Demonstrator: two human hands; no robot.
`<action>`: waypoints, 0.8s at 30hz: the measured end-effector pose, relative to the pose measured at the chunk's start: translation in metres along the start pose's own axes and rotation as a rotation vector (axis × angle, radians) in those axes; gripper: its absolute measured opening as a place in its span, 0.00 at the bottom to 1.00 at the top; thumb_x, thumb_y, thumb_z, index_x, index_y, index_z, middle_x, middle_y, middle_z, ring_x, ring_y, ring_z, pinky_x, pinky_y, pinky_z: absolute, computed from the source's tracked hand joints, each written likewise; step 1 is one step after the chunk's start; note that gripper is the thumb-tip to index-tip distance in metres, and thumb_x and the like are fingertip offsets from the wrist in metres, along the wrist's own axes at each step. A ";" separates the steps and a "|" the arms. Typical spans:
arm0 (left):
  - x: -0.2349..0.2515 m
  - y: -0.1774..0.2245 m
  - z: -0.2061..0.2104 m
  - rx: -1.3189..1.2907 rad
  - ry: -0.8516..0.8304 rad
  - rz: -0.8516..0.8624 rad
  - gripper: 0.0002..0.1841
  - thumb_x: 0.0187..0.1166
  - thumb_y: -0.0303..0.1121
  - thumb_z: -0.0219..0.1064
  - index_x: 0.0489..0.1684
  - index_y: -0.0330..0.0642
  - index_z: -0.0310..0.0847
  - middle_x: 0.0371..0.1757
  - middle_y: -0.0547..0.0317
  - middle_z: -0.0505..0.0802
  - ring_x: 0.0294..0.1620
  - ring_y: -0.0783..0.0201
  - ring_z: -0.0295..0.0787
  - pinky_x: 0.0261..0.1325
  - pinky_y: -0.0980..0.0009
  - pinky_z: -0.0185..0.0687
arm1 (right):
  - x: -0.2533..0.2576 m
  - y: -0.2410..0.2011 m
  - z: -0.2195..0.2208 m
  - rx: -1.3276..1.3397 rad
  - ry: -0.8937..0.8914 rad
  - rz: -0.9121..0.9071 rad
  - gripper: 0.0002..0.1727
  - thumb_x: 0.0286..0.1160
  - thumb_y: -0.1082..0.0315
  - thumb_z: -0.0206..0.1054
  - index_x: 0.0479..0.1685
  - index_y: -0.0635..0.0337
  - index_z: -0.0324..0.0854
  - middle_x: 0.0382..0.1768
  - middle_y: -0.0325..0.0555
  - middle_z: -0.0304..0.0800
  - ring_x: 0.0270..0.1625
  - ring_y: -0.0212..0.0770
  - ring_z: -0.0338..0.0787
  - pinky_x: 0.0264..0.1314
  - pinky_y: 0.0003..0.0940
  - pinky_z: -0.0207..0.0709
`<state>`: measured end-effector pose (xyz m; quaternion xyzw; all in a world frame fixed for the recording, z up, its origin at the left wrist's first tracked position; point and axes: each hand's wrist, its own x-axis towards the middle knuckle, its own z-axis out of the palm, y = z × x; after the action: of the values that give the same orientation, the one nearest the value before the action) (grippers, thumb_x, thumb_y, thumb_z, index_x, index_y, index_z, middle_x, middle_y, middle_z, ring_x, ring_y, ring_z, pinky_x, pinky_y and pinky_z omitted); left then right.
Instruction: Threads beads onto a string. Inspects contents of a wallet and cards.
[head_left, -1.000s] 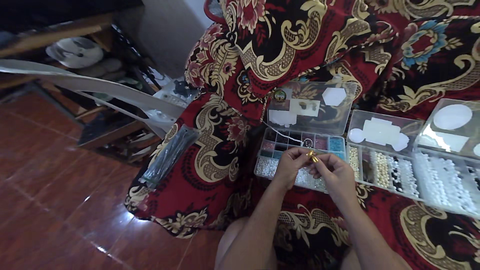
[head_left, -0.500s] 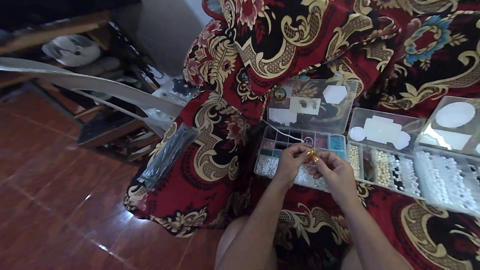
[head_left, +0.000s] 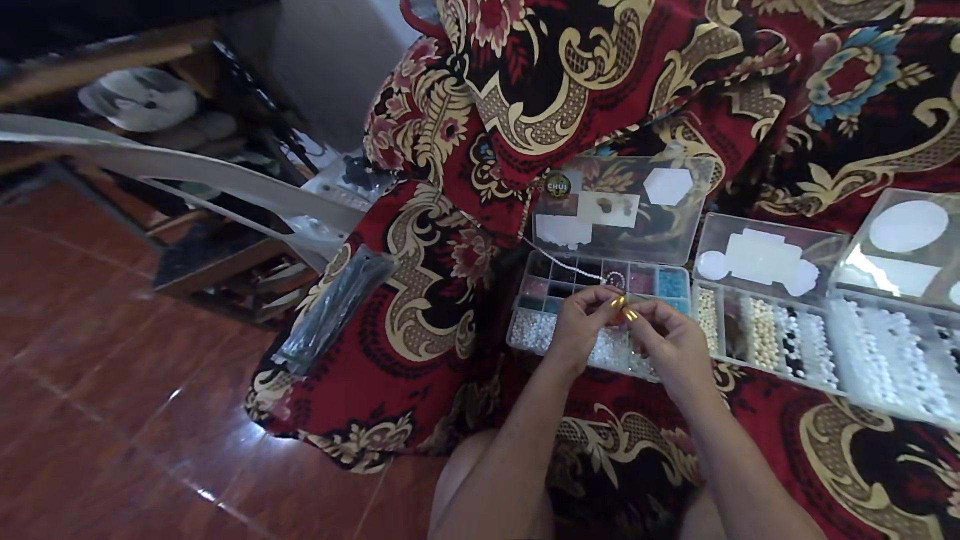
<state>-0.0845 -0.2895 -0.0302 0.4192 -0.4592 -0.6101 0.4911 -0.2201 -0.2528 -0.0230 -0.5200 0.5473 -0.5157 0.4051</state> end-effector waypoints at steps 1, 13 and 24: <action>0.000 0.002 -0.001 0.029 0.003 0.001 0.06 0.81 0.21 0.61 0.43 0.31 0.84 0.50 0.59 0.89 0.46 0.75 0.86 0.52 0.76 0.84 | 0.000 0.000 -0.001 -0.016 -0.003 -0.009 0.08 0.76 0.69 0.65 0.42 0.63 0.88 0.27 0.32 0.90 0.22 0.20 0.83 0.25 0.15 0.77; -0.006 0.035 -0.029 1.302 -0.203 -0.255 0.12 0.84 0.36 0.67 0.56 0.46 0.93 0.64 0.44 0.90 0.72 0.44 0.81 0.78 0.43 0.67 | 0.003 0.001 -0.005 -0.058 0.050 -0.035 0.07 0.75 0.69 0.67 0.41 0.62 0.88 0.25 0.31 0.87 0.22 0.18 0.81 0.26 0.14 0.76; -0.009 0.028 0.001 1.544 -0.212 -0.352 0.15 0.87 0.34 0.60 0.65 0.47 0.89 0.72 0.46 0.86 0.76 0.45 0.77 0.78 0.45 0.64 | 0.004 0.002 -0.004 -0.085 0.052 -0.060 0.08 0.75 0.68 0.66 0.42 0.62 0.88 0.23 0.30 0.86 0.21 0.17 0.81 0.24 0.13 0.74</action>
<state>-0.0781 -0.2836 -0.0018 0.6469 -0.7234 -0.2248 -0.0877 -0.2246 -0.2568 -0.0239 -0.5396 0.5632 -0.5171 0.3526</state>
